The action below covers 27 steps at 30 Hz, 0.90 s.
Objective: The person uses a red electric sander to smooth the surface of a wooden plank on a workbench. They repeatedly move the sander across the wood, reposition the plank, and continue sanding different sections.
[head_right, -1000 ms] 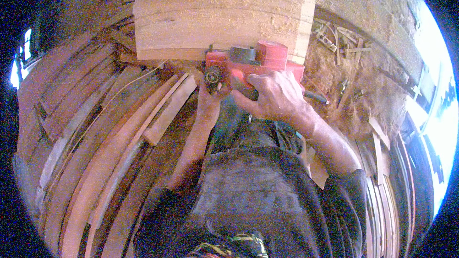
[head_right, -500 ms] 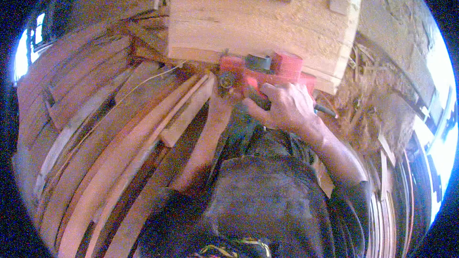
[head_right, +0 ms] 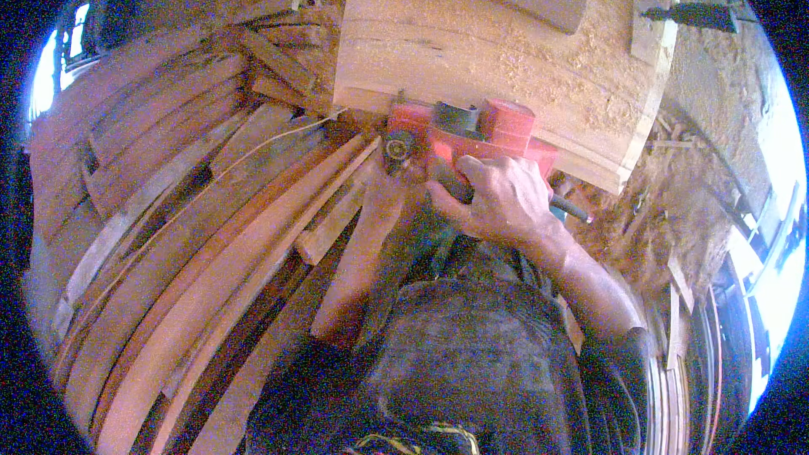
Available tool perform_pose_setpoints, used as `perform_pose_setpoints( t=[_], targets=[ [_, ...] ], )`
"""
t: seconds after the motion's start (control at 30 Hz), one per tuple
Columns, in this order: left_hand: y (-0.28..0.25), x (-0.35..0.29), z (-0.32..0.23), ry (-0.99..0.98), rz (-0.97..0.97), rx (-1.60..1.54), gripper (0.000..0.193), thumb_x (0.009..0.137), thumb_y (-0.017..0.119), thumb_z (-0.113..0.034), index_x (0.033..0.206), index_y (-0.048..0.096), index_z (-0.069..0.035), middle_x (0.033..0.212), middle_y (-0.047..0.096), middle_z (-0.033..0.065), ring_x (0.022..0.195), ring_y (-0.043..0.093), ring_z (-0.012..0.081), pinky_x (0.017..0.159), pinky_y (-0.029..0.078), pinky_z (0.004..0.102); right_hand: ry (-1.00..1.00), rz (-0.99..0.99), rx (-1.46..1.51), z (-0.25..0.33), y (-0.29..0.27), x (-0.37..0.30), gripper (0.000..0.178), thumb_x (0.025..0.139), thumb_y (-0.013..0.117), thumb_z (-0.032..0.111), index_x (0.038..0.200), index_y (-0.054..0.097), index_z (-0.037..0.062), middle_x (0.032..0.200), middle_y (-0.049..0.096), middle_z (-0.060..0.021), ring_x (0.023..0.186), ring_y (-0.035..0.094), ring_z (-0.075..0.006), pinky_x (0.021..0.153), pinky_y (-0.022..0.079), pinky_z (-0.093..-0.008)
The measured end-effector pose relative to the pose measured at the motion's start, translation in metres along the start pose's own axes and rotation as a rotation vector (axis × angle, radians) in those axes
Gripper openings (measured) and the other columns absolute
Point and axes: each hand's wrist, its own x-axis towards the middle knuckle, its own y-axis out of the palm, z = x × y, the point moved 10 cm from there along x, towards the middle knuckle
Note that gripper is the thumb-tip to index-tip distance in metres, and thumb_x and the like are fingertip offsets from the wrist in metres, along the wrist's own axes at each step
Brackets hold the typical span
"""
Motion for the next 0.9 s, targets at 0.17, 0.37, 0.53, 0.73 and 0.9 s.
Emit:
perform_pose_setpoints(
  t=[0.17,0.37,0.53,0.73,0.9],
  targets=[
    [-0.015,0.011,-0.006,-0.017,0.005,0.116,0.115,0.075,0.100,-0.020,0.163,0.028,-0.005,0.139,0.062,0.0086,0.122,0.067,0.0254,0.103,0.058,0.0406,0.001,0.012,0.010,0.013,0.011,0.013,0.042,0.089,0.080,0.044,0.080,0.072,0.0031,0.068,0.069,-0.0184,0.063,0.072,-0.0406,0.060,0.057,-0.0505],
    [-0.034,0.011,-0.047,0.061,-0.082,0.287,0.054,0.095,0.080,-0.022,0.140,0.055,-0.007,0.123,0.067,0.0058,0.109,0.065,0.0196,0.090,0.058,0.0339,-0.037,-0.010,0.012,0.032,0.020,0.031,0.044,0.089,0.079,0.047,0.081,0.072,0.0038,0.071,0.070,-0.0189,0.063,0.072,-0.0416,0.061,0.058,-0.0520],
    [-0.076,0.023,-0.045,0.188,-0.064,0.424,0.054,0.097,0.077,-0.016,0.143,0.051,-0.008,0.121,0.065,0.0064,0.106,0.064,0.0164,0.086,0.056,0.0280,-0.040,0.006,0.009,0.048,0.033,0.046,0.048,0.089,0.078,0.051,0.081,0.072,0.0044,0.069,0.070,-0.0187,0.063,0.071,-0.0426,0.061,0.057,-0.0528],
    [-0.099,0.028,-0.057,0.058,-0.071,0.181,0.086,0.080,0.096,-0.024,0.149,0.048,-0.008,0.122,0.064,0.0029,0.110,0.064,0.0140,0.096,0.055,0.0304,-0.057,0.024,0.053,0.072,0.048,0.068,0.049,0.088,0.078,0.052,0.078,0.070,0.0051,0.068,0.068,-0.0207,0.063,0.071,-0.0429,0.060,0.057,-0.0535],
    [-0.097,0.026,-0.105,0.030,-0.076,0.184,0.074,0.085,0.090,-0.019,0.146,0.049,-0.009,0.113,0.062,-0.0001,0.101,0.063,0.0115,0.091,0.055,0.0298,-0.107,-0.002,0.063,0.097,0.059,0.088,0.051,0.090,0.076,0.055,0.082,0.072,0.0051,0.067,0.069,-0.0204,0.063,0.072,-0.0420,0.060,0.058,-0.0542]
  ],
)
